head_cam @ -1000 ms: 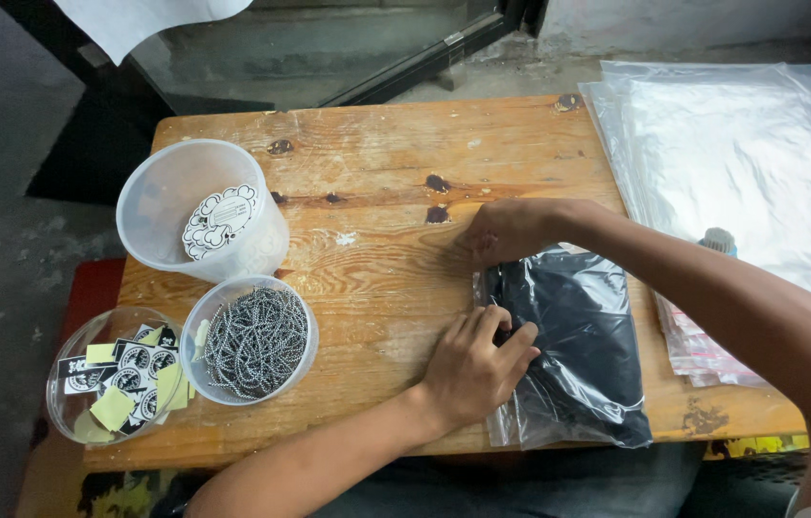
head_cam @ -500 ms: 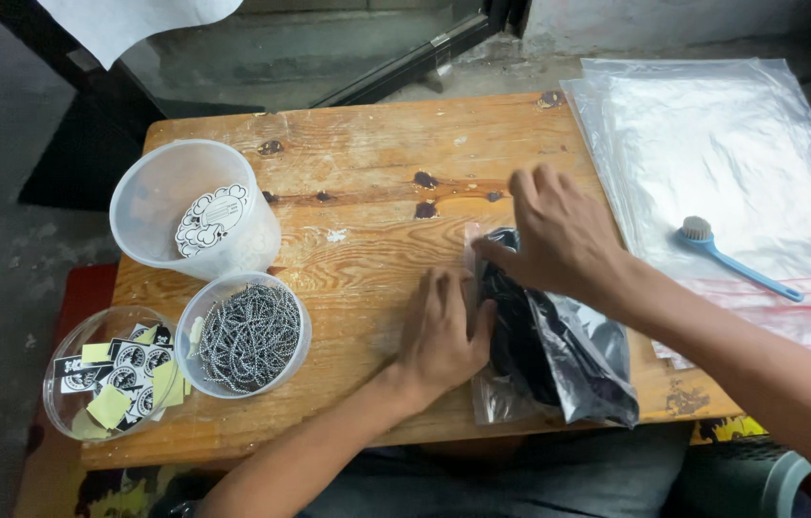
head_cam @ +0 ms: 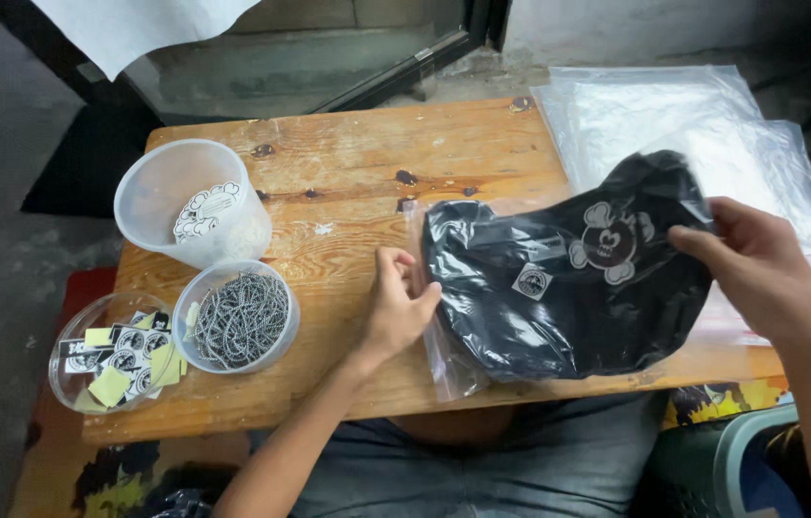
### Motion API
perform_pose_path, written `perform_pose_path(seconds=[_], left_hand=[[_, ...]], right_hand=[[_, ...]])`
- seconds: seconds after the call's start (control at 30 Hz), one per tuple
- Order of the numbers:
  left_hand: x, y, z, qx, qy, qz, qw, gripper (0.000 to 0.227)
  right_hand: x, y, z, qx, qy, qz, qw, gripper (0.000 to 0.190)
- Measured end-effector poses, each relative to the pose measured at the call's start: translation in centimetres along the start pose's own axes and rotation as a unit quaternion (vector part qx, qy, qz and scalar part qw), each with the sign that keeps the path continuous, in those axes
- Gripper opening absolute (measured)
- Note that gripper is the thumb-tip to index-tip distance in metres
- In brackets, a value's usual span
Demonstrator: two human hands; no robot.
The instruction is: The person uses a brush to clean the surface of a black sling bag, attaches a keychain to its zipper, and places the bag inside a clear plastic bag.
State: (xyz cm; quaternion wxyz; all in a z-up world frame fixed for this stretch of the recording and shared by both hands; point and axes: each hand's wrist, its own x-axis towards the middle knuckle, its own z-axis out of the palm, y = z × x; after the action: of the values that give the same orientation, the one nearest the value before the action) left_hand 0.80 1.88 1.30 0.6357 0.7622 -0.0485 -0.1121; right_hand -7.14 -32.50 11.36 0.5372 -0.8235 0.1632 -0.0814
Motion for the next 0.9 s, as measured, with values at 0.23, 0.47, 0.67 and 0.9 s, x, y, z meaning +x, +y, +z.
perform_pose_path(seconds=[0.23,0.47,0.67,0.9], left_hand=[[-8.2,3.4,-6.2,-0.189,0.06,0.05,0.979,0.054],[-23.6,5.5,-13.4,-0.103,0.236,-0.026,0.966,0.042],[-40.1,4.9,-14.9,-0.069,0.447,-0.062,0.89,0.047],[-54.2,4.6,-11.1,0.048,0.563,-0.296,0.77,0.065]], right_hand=[[0.8,3.3,1.0,0.229,-0.064,-0.028,0.971,0.006],[-3.4,-5.6,11.7,-0.06,-0.266,-0.101,0.957,0.019],[-8.7,-9.5,23.9,-0.11,-0.463,-0.251,0.843,0.022],[-20.2,-8.9,37.4,-0.083,-0.628,-0.26,0.729,0.034]])
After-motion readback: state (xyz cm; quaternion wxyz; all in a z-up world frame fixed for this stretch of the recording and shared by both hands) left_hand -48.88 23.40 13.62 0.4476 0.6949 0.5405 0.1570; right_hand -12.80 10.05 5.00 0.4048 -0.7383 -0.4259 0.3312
